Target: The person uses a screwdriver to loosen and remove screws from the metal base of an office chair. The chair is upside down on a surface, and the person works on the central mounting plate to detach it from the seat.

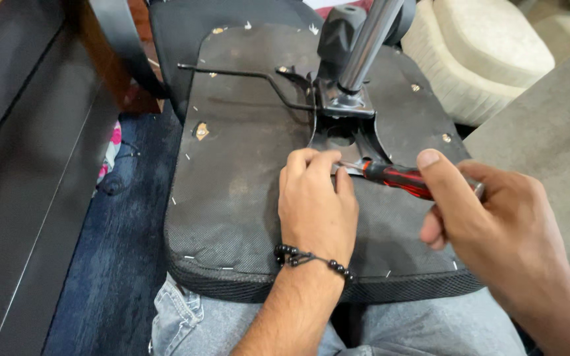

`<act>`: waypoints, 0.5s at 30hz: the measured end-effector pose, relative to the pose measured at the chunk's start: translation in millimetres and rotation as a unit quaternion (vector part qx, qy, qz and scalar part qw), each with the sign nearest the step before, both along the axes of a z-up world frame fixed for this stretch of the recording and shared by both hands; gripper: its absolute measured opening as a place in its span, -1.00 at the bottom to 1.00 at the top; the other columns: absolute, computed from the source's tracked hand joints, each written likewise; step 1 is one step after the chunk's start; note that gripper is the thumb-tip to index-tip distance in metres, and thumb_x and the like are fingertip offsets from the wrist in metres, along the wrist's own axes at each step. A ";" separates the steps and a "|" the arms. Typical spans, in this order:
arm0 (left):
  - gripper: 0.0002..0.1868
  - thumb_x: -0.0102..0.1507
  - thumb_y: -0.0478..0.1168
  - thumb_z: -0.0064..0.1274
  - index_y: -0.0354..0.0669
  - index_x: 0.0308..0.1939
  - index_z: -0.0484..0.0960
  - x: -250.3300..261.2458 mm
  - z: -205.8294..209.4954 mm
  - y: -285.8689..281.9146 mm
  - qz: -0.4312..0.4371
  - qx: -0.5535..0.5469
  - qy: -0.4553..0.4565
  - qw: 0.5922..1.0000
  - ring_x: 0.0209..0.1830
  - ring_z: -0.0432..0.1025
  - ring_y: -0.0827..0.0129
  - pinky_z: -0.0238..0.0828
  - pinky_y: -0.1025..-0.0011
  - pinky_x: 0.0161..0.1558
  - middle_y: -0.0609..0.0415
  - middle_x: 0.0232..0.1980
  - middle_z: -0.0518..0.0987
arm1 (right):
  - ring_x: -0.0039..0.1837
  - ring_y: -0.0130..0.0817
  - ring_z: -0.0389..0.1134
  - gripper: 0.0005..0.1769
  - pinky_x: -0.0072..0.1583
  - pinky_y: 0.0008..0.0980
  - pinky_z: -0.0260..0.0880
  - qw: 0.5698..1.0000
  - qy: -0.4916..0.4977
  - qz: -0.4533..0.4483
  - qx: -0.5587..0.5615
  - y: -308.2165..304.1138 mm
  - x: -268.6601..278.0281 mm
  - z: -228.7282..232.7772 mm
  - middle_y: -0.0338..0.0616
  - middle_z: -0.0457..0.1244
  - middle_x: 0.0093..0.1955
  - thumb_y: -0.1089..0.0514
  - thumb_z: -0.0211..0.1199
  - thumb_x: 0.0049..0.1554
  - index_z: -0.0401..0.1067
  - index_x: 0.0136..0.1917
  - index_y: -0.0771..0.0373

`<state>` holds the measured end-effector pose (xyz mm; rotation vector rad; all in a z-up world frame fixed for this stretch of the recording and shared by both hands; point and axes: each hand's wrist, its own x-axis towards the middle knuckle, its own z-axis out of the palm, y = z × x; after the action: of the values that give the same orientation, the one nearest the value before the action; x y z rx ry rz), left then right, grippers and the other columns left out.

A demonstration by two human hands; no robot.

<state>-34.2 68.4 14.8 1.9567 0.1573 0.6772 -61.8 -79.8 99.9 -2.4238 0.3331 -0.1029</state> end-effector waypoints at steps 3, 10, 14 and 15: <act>-0.82 0.25 -0.22 0.09 -0.18 -0.13 0.72 -6.3 2.2 -1.9 -0.015 0.021 -0.037 0.999 0.02 0.45 -0.01 0.41 0.13 0.00 -0.07 -0.04 0.60 | -0.41 -0.29 0.28 -0.30 -0.27 -0.35 0.28 0.988 0.122 -0.005 0.096 -8.5 13.1 5.2 0.05 0.32 -0.48 -0.24 0.11 0.38 0.53 -0.06 0.53; -0.72 0.35 -0.07 -0.09 -0.10 -0.09 0.68 -5.0 8.0 -5.2 -0.036 0.033 0.077 0.996 -0.16 0.56 -0.10 0.46 0.02 -0.12 -0.10 -0.18 0.68 | -0.36 -0.39 0.21 -0.51 -0.28 -0.40 0.19 0.970 0.177 0.021 0.163 -5.7 -10.5 -14.1 -0.10 0.27 -0.36 -0.22 0.15 0.26 0.53 0.04 0.26; -0.70 0.31 0.01 -0.06 0.02 -0.04 0.69 -3.0 13.7 -2.1 -0.022 0.005 0.135 0.991 -0.18 0.57 -0.10 0.48 0.01 -0.12 -0.10 -0.23 0.70 | -0.28 -0.40 0.24 -0.60 -0.27 -0.38 0.26 0.975 0.096 0.070 0.190 4.5 -19.2 -14.7 -0.12 0.30 -0.15 -0.12 0.29 0.21 0.42 0.19 0.13; -0.69 0.30 0.03 -0.04 0.03 -0.03 0.69 -2.5 14.1 -1.6 -0.021 -0.005 0.145 0.989 -0.19 0.58 -0.10 0.49 0.02 -0.12 -0.09 -0.24 0.71 | -0.26 -0.41 0.24 -0.58 -0.26 -0.38 0.26 0.979 0.067 0.100 0.164 5.5 -19.8 -13.1 -0.12 0.31 -0.10 -0.11 0.34 0.20 0.40 0.21 0.14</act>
<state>-36.7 66.7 28.9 2.0348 0.2960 0.3613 -81.6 -74.3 86.8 -2.1261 0.1504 0.1923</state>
